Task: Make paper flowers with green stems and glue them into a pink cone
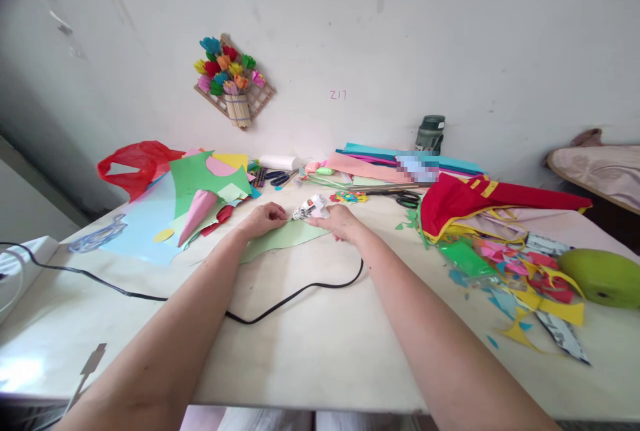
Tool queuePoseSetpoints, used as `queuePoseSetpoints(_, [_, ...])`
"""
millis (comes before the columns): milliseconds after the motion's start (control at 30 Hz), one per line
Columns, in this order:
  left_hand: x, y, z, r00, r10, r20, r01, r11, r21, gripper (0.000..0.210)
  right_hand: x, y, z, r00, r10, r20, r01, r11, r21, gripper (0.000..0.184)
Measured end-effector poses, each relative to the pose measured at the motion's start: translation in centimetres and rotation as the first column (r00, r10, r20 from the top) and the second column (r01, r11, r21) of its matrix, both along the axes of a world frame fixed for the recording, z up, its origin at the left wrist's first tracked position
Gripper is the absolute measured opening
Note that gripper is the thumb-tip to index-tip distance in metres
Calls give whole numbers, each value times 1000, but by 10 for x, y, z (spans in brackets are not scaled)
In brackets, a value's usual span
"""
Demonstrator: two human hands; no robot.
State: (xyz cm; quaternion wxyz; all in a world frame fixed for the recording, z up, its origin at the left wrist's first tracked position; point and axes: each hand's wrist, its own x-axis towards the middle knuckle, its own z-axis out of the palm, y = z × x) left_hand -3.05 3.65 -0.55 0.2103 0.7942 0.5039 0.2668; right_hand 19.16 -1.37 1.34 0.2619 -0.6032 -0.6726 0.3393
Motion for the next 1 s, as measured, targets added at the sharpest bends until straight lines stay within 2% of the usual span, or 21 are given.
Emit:
queuePoseSetpoints(200, [1, 0, 1, 1000, -13, -11, 13, 1000, 12, 12, -3, -1, 1, 1000, 26, 4, -26, 999, 25, 35])
queuePoseSetpoints(733, [0, -1, -1, 1000, 15, 25, -15, 1000, -6, 11, 5, -1, 4, 995, -30, 93, 29, 1000, 11, 37])
queuePoseSetpoints(1000, [0, 0, 1, 1000, -1, 9, 1, 1000, -17, 12, -5, -6, 9, 997, -13, 75, 12, 1000, 8, 32])
